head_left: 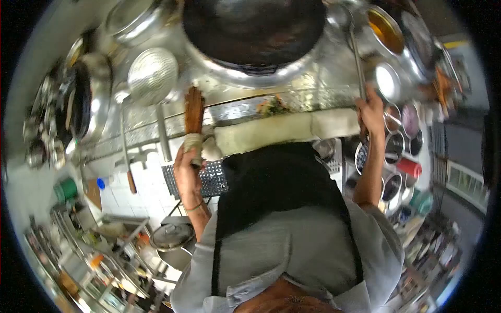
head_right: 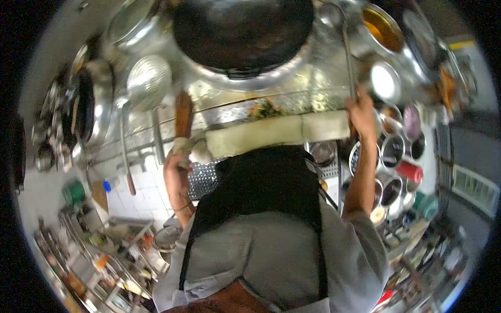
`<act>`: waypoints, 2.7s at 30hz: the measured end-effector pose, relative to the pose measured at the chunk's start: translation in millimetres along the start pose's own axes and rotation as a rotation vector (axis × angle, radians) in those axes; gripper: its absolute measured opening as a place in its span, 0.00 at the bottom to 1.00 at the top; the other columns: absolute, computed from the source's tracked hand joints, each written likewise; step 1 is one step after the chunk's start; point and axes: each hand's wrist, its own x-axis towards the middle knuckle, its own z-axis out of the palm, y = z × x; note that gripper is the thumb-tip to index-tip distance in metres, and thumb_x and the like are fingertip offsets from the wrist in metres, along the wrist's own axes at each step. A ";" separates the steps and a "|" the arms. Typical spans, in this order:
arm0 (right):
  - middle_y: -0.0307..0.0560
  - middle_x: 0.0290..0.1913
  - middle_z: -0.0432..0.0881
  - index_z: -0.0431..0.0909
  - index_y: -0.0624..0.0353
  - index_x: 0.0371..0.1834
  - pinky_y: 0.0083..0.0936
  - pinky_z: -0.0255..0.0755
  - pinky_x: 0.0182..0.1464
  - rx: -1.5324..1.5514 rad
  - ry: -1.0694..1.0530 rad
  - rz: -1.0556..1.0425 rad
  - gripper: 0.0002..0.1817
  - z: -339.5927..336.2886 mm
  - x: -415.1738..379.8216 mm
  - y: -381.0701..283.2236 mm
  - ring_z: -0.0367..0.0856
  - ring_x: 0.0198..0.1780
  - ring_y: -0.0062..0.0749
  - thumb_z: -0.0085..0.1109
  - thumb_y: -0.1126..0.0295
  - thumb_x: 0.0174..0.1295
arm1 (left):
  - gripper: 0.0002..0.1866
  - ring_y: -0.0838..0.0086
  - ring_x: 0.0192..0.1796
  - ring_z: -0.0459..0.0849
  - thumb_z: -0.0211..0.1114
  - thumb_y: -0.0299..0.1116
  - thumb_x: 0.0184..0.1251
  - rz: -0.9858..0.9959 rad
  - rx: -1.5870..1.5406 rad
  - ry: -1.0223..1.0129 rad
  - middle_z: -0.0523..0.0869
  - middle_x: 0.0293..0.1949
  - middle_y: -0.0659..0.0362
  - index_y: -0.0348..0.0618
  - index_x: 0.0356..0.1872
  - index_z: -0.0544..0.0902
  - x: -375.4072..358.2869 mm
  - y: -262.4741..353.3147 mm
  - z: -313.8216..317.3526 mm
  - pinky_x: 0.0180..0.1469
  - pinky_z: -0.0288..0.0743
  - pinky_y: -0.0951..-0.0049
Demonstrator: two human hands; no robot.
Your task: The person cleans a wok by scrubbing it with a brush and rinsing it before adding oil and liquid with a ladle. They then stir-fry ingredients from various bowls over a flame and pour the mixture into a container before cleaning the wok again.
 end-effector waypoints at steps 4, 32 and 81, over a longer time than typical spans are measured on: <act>0.70 0.47 0.84 0.67 0.69 0.70 0.42 0.76 0.47 -0.433 0.056 -0.067 0.32 21.2 -23.4 48.7 0.85 0.42 0.57 0.58 0.75 0.59 | 0.27 0.74 0.28 0.79 0.58 0.34 0.65 -0.028 0.031 -0.079 0.83 0.38 0.54 0.30 0.63 0.72 -5.3 10.2 11.9 0.27 0.70 0.77; 0.53 0.62 0.74 0.63 0.62 0.70 0.59 0.76 0.59 0.913 -1.281 0.513 0.31 228.5 -82.4 -196.0 0.76 0.61 0.47 0.55 0.75 0.61 | 0.36 0.54 0.74 0.67 0.65 0.26 0.65 0.853 0.525 -0.713 0.67 0.72 0.41 0.37 0.75 0.63 -7.3 29.3 -11.7 0.70 0.66 0.64; 0.65 0.49 0.75 0.74 0.67 0.57 0.48 0.73 0.55 -0.613 0.009 -0.235 0.24 57.7 -51.0 31.0 0.77 0.51 0.61 0.58 0.79 0.53 | 0.19 0.68 0.41 0.82 0.59 0.32 0.66 0.220 -0.322 -0.045 0.82 0.41 0.54 0.37 0.56 0.73 6.3 4.2 11.7 0.44 0.81 0.65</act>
